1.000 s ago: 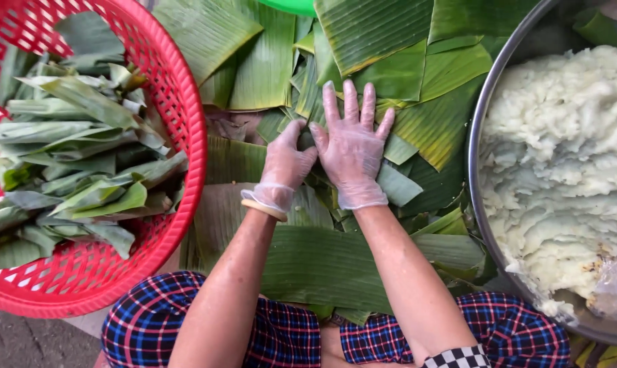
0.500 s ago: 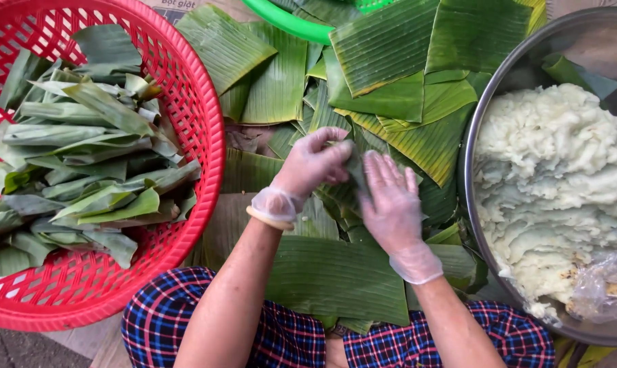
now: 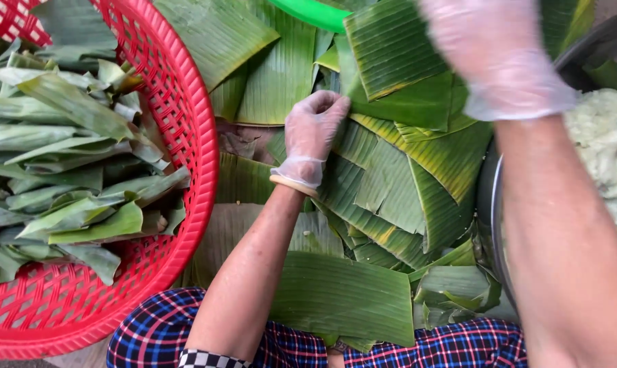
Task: The person is portioning dough from a large bowl, adding a small amount of filling, and then wrapping the dough in banana leaves.
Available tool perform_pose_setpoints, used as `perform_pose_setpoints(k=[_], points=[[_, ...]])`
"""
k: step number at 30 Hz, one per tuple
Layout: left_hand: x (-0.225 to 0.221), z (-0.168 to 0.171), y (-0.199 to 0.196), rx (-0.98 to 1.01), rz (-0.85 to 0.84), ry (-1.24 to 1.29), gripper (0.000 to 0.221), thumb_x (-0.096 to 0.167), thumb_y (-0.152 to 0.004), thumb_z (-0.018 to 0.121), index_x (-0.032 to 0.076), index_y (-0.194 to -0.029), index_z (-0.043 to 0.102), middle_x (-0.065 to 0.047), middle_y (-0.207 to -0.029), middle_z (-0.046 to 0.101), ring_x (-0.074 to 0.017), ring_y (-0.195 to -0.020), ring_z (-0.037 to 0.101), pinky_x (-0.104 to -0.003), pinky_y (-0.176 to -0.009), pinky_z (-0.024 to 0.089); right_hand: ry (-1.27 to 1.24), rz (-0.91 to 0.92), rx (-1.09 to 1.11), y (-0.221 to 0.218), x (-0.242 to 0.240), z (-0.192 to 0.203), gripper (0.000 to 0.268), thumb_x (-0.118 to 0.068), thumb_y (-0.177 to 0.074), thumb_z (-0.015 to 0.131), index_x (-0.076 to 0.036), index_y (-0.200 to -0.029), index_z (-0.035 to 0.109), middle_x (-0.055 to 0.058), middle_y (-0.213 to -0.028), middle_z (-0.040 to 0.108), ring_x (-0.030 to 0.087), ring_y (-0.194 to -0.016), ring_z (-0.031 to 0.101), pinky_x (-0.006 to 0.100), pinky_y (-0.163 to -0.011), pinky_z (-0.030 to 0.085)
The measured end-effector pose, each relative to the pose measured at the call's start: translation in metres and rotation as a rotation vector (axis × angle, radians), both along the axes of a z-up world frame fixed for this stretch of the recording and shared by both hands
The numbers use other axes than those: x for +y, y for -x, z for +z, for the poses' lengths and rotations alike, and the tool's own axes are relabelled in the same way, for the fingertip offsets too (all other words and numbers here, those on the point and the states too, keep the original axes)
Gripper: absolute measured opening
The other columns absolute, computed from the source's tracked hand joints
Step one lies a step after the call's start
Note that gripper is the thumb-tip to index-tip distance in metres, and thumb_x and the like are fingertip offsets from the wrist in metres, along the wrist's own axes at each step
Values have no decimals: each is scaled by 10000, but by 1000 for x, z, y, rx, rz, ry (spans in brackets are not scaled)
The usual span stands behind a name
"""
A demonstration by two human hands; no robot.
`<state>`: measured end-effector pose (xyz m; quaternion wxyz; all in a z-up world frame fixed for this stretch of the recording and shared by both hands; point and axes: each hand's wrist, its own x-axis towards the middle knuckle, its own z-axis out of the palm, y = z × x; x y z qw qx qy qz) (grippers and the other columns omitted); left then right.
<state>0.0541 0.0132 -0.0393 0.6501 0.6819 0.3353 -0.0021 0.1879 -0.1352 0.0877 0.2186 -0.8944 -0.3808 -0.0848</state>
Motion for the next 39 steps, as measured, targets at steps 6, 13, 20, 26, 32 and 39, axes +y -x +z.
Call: perform_pose_setpoints(k=[6, 13, 20, 26, 32, 39], points=[[8, 49, 5, -315, -80, -22, 196, 261, -837, 705, 83, -762, 733, 37, -640, 623, -85, -595, 516, -234, -571, 447, 354, 76, 336, 79, 3, -3, 828, -262, -853, 695, -48, -1576, 354, 227, -1605, 342, 406, -1451, 323, 512, -1173, 286], [14, 150, 42, -726, -317, 230, 250, 200, -984, 684, 95, -1210, 657, -19, -1087, 696, -134, -966, 649, -272, -895, 562, -774, -446, 792, 157, -101, 73, 280, -83, -1016, 626, -105, -1292, 668, -20, -1248, 695, 59, -1098, 636, 215, -1085, 499], [-37, 127, 97, -328, -630, 542, 995, 597, -726, 695, 95, -1537, 411, -191, -1548, 513, -357, -1398, 515, -509, -1109, 433, -1074, -514, 1007, 229, -173, 93, 322, -28, -871, 683, -37, -1193, 678, 104, -1213, 722, 182, -1102, 703, 272, -1068, 547], [-67, 147, 130, -428, -290, 408, 383, 174, -840, 850, 34, -1178, 735, -108, -1018, 775, -140, -944, 669, -371, -878, 595, -672, -705, 840, 295, -182, 96, 418, -156, -918, 720, -99, -1326, 648, 77, -1332, 660, 203, -1261, 567, 476, -1142, 405], [-93, 250, 179, -759, -744, -540, 116, 232, -856, 802, 297, -928, 738, 51, -866, 724, -251, -783, 729, -378, -734, 618, -286, -289, 606, 307, -158, 157, 684, -182, -814, 808, -110, -1435, 531, 176, -1405, 573, 371, -1378, 478, 617, -1173, 321], [-30, 258, 161, -681, -461, -98, 182, 70, -917, 774, 104, -1092, 739, -40, -959, 725, -97, -929, 615, -332, -883, 571, -197, -580, 1239, 306, -177, 147, 365, -209, -804, 852, -35, -1122, 803, 187, -1111, 762, 377, -1145, 666, 569, -1109, 400]])
